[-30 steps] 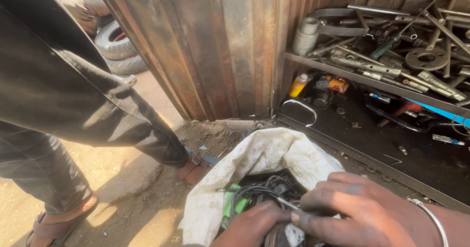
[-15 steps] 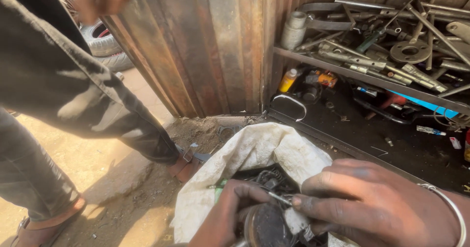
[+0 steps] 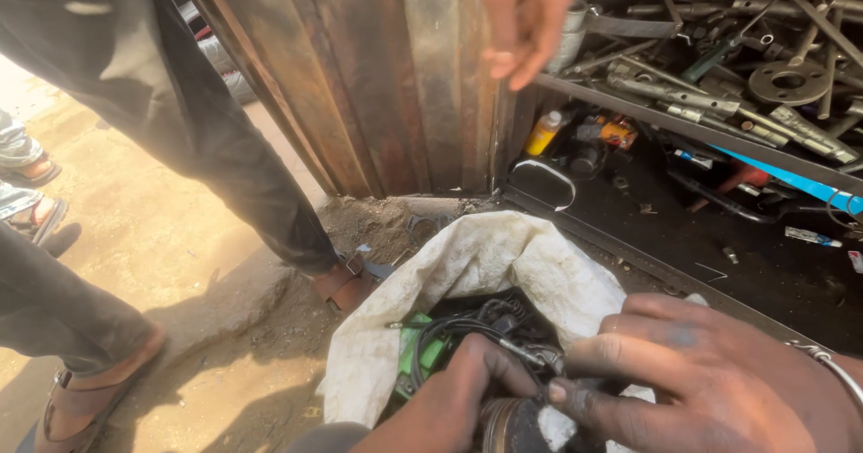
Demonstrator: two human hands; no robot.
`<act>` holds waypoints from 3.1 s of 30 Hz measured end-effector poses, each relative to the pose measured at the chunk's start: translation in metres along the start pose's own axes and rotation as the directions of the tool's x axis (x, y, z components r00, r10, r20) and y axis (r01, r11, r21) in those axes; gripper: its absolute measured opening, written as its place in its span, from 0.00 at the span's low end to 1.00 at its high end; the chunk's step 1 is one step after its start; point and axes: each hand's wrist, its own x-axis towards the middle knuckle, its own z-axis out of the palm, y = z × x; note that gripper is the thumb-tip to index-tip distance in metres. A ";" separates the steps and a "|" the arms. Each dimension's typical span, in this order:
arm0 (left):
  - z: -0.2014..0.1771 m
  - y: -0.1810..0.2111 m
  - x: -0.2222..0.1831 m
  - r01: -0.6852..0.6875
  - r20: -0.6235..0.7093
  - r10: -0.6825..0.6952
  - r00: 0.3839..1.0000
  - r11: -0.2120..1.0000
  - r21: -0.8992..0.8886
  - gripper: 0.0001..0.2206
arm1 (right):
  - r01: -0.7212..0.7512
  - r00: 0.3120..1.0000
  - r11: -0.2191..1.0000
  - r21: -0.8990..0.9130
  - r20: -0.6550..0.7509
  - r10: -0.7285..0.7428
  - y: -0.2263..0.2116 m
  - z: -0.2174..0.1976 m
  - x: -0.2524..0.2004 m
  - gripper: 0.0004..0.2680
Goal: Cleaning and inspecting a piston and other engine components inside a service bay.
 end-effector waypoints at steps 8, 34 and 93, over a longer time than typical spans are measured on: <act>-0.002 0.003 -0.001 -0.053 0.127 0.061 0.990 0.997 -0.061 0.08 | -0.008 1.000 0.994 -0.108 -0.013 0.007 -0.012 0.001 0.007 0.12; -0.028 0.057 -0.015 -0.026 0.191 0.035 0.981 0.998 -0.054 0.24 | 0.090 0.996 0.996 -0.028 0.031 -0.089 -0.006 0.002 0.001 0.16; 0.003 0.013 0.010 0.500 -0.079 -0.630 0.772 0.680 -0.536 0.19 | 0.177 0.982 0.983 -0.058 -0.055 -0.180 0.008 0.018 0.024 0.15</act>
